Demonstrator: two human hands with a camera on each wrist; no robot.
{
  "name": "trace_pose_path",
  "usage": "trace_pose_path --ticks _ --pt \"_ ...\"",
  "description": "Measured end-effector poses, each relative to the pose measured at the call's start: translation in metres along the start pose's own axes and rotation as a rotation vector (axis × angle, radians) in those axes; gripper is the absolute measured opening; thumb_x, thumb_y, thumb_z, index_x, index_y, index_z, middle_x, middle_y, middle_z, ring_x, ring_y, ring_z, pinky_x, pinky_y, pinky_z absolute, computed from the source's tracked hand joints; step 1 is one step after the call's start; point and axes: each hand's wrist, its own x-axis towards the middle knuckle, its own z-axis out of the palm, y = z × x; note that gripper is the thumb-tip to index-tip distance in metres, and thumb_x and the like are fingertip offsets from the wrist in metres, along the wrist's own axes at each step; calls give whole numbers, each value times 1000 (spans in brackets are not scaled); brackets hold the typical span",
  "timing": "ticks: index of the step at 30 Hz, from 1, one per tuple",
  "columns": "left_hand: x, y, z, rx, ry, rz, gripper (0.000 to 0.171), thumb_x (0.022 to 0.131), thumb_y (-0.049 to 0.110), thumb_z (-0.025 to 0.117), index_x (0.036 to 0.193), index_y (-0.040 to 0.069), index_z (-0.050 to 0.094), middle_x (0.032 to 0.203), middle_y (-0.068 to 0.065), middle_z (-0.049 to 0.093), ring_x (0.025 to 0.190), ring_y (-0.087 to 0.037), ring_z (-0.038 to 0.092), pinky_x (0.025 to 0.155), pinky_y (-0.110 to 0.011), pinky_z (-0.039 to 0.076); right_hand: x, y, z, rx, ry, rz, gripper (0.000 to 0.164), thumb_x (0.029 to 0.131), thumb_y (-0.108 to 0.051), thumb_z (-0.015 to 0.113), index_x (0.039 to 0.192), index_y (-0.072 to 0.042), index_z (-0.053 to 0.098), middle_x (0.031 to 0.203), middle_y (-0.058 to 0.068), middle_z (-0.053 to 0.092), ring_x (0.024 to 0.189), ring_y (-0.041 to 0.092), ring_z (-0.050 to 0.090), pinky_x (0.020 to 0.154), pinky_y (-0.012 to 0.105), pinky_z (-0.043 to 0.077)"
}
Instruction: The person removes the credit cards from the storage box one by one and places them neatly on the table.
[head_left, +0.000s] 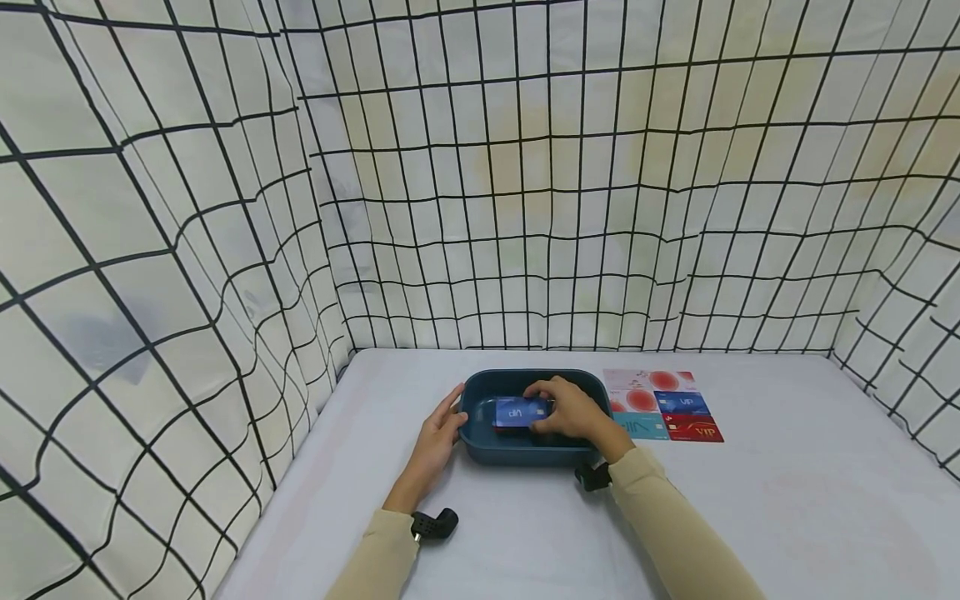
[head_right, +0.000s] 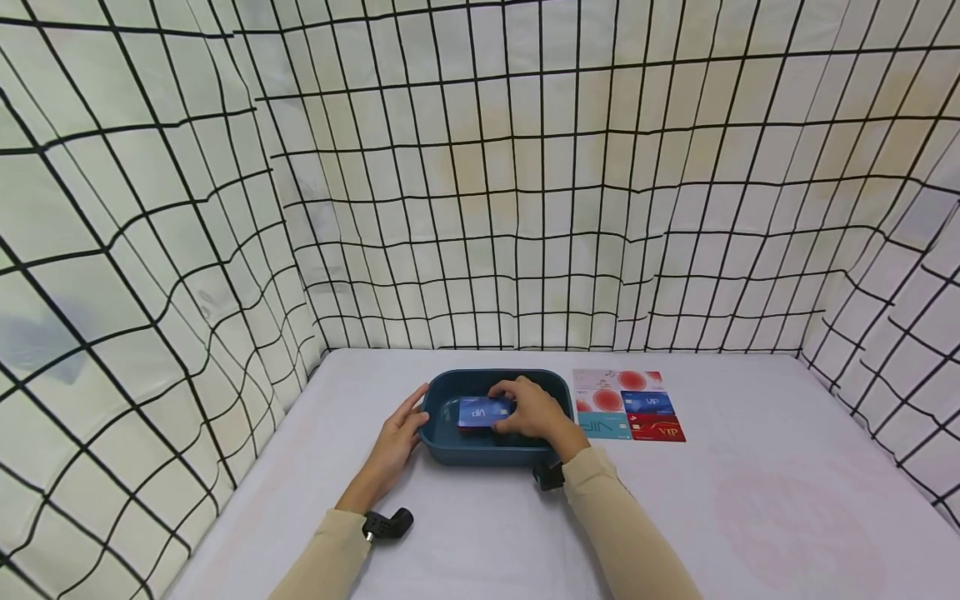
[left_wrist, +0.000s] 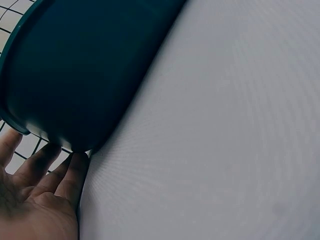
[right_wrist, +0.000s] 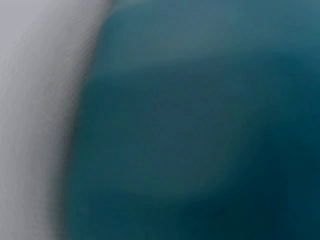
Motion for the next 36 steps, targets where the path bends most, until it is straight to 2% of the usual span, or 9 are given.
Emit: trace_pose_path --ticks 9,23,36 --pt "0 0 0 4 1 -2 54 106 18 48 158 31 39 167 -13 33 153 -33 35 121 -54 35 1 0 0 19 -1 -8 48 83 -29 85 127 -28 67 127 13 65 108 28 60 97 51 54" --pt "1 -1 -1 1 1 -5 54 106 18 49 158 31 40 167 -12 33 153 -31 35 121 -54 35 2 2 0 19 5 -41 50 82 -26 85 128 -23 68 118 15 67 99 25 60 88 43 55" --pt "0 -3 -2 23 -2 -2 54 106 19 49 158 31 39 167 -13 33 153 -33 35 121 -56 34 2 3 1 46 8 -50 49 84 -27 83 131 -25 68 122 14 66 96 22 58 82 34 54"
